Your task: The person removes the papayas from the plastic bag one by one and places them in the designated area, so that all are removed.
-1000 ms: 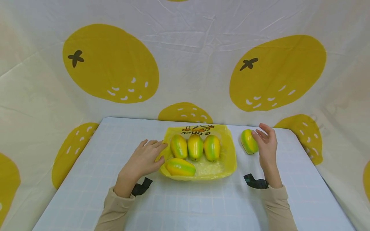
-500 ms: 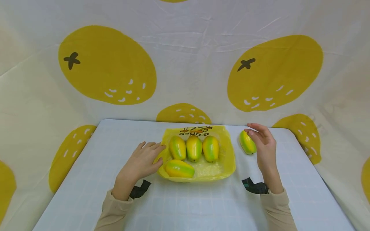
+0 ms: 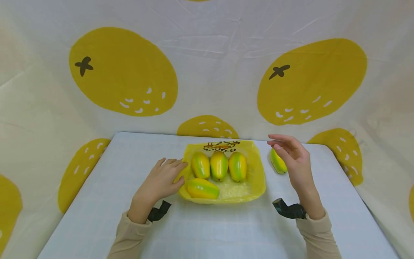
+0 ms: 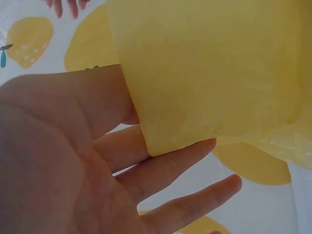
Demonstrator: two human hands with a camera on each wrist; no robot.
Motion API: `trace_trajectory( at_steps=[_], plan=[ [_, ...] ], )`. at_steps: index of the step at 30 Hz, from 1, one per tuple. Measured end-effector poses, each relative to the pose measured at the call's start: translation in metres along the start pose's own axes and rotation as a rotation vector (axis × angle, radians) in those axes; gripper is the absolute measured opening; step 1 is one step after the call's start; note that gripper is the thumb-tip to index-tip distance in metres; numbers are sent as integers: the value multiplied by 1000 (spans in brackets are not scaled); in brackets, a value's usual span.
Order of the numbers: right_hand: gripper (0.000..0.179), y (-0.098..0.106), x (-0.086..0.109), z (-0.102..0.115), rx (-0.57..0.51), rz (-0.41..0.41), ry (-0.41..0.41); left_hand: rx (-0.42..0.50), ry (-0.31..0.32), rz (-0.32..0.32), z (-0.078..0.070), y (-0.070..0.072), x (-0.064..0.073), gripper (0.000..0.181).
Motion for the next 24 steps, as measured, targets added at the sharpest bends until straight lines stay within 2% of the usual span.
trace_trajectory(
  at_steps=[8, 16, 24],
  plan=[
    [21, -19, -22, 22, 143, 200, 31, -5, 5, 6, 0, 0, -1, 40],
    [18, -49, -41, 34, 312, 346, 123, -14, -3, 0, 0, -1, -1, 40],
    [20, -76, -62, 26, 338, 597, 304, -11, -2, 4, 0, 0, -1, 40]
  ],
)
Point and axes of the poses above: each hand's wrist, its own x-axis away from the middle knuckle, its own y-axis out of the back of the hand, z = x × y, the point moved 1 cm from there along -x, towards the middle knuckle, and after that the axes turned 4 degrees about -x, right-handed, at the moved point
